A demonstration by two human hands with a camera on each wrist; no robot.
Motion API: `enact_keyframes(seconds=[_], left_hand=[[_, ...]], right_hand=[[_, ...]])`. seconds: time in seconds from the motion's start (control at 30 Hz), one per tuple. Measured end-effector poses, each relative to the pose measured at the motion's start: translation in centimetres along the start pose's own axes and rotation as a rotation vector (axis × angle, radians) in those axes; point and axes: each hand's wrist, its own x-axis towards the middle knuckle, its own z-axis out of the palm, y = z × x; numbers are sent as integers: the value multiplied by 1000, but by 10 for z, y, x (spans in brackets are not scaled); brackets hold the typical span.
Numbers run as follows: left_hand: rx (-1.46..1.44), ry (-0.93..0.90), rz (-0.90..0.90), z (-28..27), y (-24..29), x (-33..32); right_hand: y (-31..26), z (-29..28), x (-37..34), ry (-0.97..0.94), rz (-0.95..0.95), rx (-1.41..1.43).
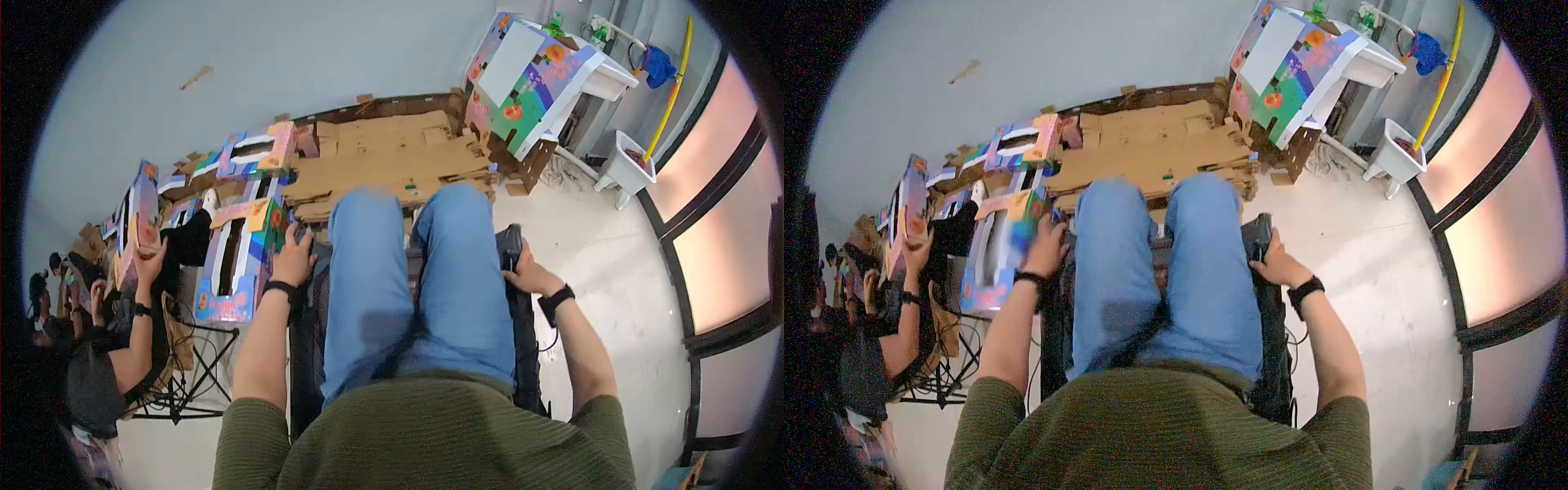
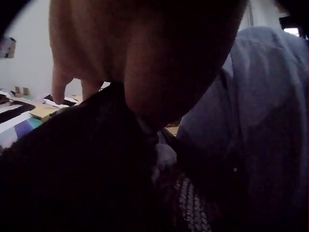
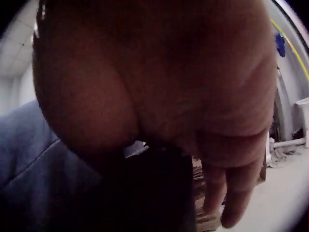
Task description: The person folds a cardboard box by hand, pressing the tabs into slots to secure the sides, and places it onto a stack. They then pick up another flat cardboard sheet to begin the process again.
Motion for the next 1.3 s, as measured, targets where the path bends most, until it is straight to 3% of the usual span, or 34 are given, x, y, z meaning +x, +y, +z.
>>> enact_keyframes(seconds=[0.47, 0.8, 0.93, 1.0, 1.1, 1.13, 1.17, 1.23, 1.3], left_hand=[[-109, -32, -50, -11, 14, 1], [-163, -9, -38, -22, 18, -7], [-270, -103, -56, -27, 21, -6], [-284, -144, -31, -21, 8, 0], [-493, -440, 81, -45, -16, 22], [-397, -456, 242, -44, -32, 36], [-436, -587, 279, -42, -48, 52], [-510, -845, 350, -78, -56, 88], [-516, -678, 372, -87, -69, 117]], right_hand=[[-13, -4, 3, -44, 180, -112], [-6, 1, 6, -3, 151, -60], [-8, 2, 0, 24, 103, -50], [-12, -7, -8, -32, 31, 199], [-19, -37, -5, -90, 69, 357], [-24, -51, -2, -79, 60, 394], [-26, -62, 3, -68, 53, 430], [-9, -77, 23, 42, -32, 329], [-18, -106, 42, 25, 13, 262]])
